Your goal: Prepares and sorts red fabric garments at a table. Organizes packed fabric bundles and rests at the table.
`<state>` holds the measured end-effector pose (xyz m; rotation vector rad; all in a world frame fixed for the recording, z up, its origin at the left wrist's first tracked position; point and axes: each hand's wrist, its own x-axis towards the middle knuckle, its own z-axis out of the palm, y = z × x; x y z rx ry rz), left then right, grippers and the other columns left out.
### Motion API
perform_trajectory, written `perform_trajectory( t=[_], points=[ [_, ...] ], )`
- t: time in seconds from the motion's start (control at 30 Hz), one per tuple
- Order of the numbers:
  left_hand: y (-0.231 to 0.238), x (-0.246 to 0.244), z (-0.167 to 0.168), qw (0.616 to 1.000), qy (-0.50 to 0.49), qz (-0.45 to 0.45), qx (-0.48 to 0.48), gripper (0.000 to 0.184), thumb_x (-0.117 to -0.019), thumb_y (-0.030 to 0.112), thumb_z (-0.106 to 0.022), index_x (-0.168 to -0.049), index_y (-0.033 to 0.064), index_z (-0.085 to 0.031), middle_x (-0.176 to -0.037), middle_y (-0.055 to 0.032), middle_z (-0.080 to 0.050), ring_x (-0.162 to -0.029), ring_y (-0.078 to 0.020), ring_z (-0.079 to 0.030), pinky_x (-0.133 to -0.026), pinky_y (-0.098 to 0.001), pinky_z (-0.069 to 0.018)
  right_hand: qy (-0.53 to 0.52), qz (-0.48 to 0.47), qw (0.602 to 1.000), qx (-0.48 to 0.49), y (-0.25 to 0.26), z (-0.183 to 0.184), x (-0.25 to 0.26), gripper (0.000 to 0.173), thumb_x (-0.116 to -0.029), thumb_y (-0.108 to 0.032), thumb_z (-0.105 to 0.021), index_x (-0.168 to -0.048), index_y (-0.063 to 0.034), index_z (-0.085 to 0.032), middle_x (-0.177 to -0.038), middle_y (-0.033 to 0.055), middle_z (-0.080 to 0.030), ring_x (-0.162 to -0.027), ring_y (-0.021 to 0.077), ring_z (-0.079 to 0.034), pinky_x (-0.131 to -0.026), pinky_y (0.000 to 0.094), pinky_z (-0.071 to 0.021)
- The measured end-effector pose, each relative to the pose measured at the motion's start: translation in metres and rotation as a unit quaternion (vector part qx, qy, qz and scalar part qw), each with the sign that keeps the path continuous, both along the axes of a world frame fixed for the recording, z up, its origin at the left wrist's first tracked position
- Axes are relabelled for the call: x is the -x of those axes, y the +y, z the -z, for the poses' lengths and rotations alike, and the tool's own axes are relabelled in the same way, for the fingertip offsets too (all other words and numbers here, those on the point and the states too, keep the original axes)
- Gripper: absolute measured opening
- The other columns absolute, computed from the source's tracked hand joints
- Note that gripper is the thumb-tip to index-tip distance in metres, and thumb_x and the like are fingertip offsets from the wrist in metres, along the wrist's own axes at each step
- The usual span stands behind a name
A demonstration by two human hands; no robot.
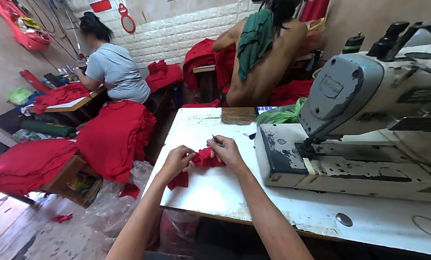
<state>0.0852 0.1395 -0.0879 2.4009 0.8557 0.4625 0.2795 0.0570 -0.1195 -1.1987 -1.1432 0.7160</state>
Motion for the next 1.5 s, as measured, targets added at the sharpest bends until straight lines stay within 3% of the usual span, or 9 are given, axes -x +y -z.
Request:
perform_trajectory(
  t=[0.2, 0.43, 0.6, 0.77, 0.9, 1.1, 1.17, 1.33, 1.5],
  points=[
    [0.006, -0.003, -0.012, 0.991, -0.12, -0.03, 0.043, 0.03, -0.1095, 0.025, -0.049, -0.101, 0.0033, -0.068, -0.072, -0.002, -0.061, -0.057, -0.0066, -0.056, -0.058, -0.0246, -0.0495, -0.058, 0.057, 0.996, 0.026, 0.001, 0.003, -0.001, 0.019, -0.1001, -0.019, -0.067, -0.093, -0.0028, -0.07, -0.07, 0.0006, -0.063, -0.049, 0.0032, -0.048, -0.049, 0.0215, -0.0429],
    [0.016, 0.004, -0.034, 0.943, -0.316, -0.083, -0.057, 0.032, -0.1024, 0.034, -0.062, -0.079, 0.0122, -0.056, -0.065, 0.0021, -0.053, -0.056, -0.0078, -0.05, -0.054, -0.027, -0.0439, -0.128, 0.085, 0.986, 0.058, 0.0, 0.003, -0.001, 0.027, -0.1084, -0.021, -0.05, -0.109, -0.0027, -0.07, -0.086, 0.0076, -0.065, -0.061, 0.0124, -0.056, -0.063, 0.0332, -0.0509],
    [0.017, 0.021, -0.06, 0.887, -0.436, -0.125, -0.085, 0.032, -0.0888, 0.007, -0.073, -0.072, 0.0163, -0.046, -0.065, 0.0083, -0.051, -0.057, -0.0021, -0.05, -0.056, -0.0214, -0.0455, -0.166, 0.084, 0.981, 0.059, 0.002, 0.007, 0.0, 0.021, -0.1033, -0.019, -0.06, -0.105, -0.0021, -0.073, -0.095, 0.0128, -0.072, -0.089, 0.0252, -0.067, -0.084, 0.0499, -0.0529],
    [0.008, 0.034, -0.054, 0.954, -0.273, -0.113, -0.042, 0.018, -0.0942, 0.013, -0.071, -0.105, 0.0018, -0.062, -0.087, -0.0067, -0.063, -0.06, -0.0093, -0.053, -0.055, -0.0278, -0.0477, -0.266, 0.085, 0.952, 0.129, 0.0, 0.005, 0.009, 0.034, -0.0944, -0.033, -0.074, -0.112, -0.0032, -0.072, -0.105, 0.0177, -0.068, -0.099, 0.035, -0.066, -0.088, 0.0583, -0.0507],
    [-0.009, 0.015, -0.031, 0.996, -0.068, -0.062, 0.022, 0.017, -0.0976, 0.018, -0.069, -0.105, 0.0021, -0.069, -0.086, -0.0104, -0.066, -0.065, -0.0161, -0.058, -0.062, -0.0368, -0.051, -0.322, 0.043, 0.901, 0.287, -0.01, -0.014, 0.005, 0.046, -0.0982, -0.032, -0.066, -0.128, 0.0029, -0.062, -0.124, 0.025, -0.064, -0.118, 0.0407, -0.061, -0.1, 0.0596, -0.0447],
    [0.015, -0.026, 0.005, 0.99, 0.008, -0.056, 0.13, 0.04, -0.1067, 0.016, -0.052, -0.144, 0.0011, -0.052, -0.117, -0.0213, -0.067, -0.096, -0.0263, -0.065, -0.088, -0.0447, -0.0517, -0.21, 0.018, 0.968, 0.136, 0.001, 0.003, -0.013, 0.024, -0.1033, -0.018, -0.059, -0.108, 0.0035, -0.069, -0.101, 0.0201, -0.069, -0.097, 0.0309, -0.066, -0.091, 0.0508, -0.0506],
    [0.024, -0.034, 0.01, 0.973, -0.019, -0.035, 0.226, 0.049, -0.107, 0.013, -0.05, -0.154, 0.0044, -0.039, -0.129, -0.0142, -0.062, -0.091, -0.0128, -0.06, -0.079, -0.0309, -0.0505, -0.175, -0.004, 0.98, 0.09, 0.004, 0.005, -0.016, 0.024, -0.1036, -0.018, -0.058, -0.108, 0.0024, -0.069, -0.099, 0.0168, -0.069, -0.092, 0.0241, -0.065, -0.087, 0.0445, -0.0508],
    [0.024, -0.035, 0.005, 0.92, -0.09, 0.019, 0.38, 0.017, -0.1065, 0.009, -0.047, -0.101, 0.007, -0.062, -0.068, 0.0084, -0.056, -0.056, 0.0006, -0.05, -0.056, -0.0172, -0.0464, -0.09, 0.012, 0.996, 0.022, 0.006, 0.007, -0.019, 0.021, -0.1023, -0.018, -0.059, -0.106, -0.0006, -0.071, -0.088, 0.0069, -0.067, -0.076, 0.0099, -0.06, -0.074, 0.031, -0.0498],
    [0.021, -0.025, -0.002, 0.932, -0.136, -0.002, 0.335, 0.011, -0.1047, 0.007, -0.052, -0.104, 0.0047, -0.063, -0.083, 0.0058, -0.064, -0.057, 0.003, -0.051, -0.055, -0.0141, -0.0461, -0.014, 0.023, 1.0, -0.004, 0.004, 0.004, -0.015, 0.016, -0.1015, -0.011, -0.06, -0.102, 0.0, -0.071, -0.077, 0.0014, -0.064, -0.062, 0.0032, -0.053, -0.06, 0.0222, -0.0449]
  ],
)
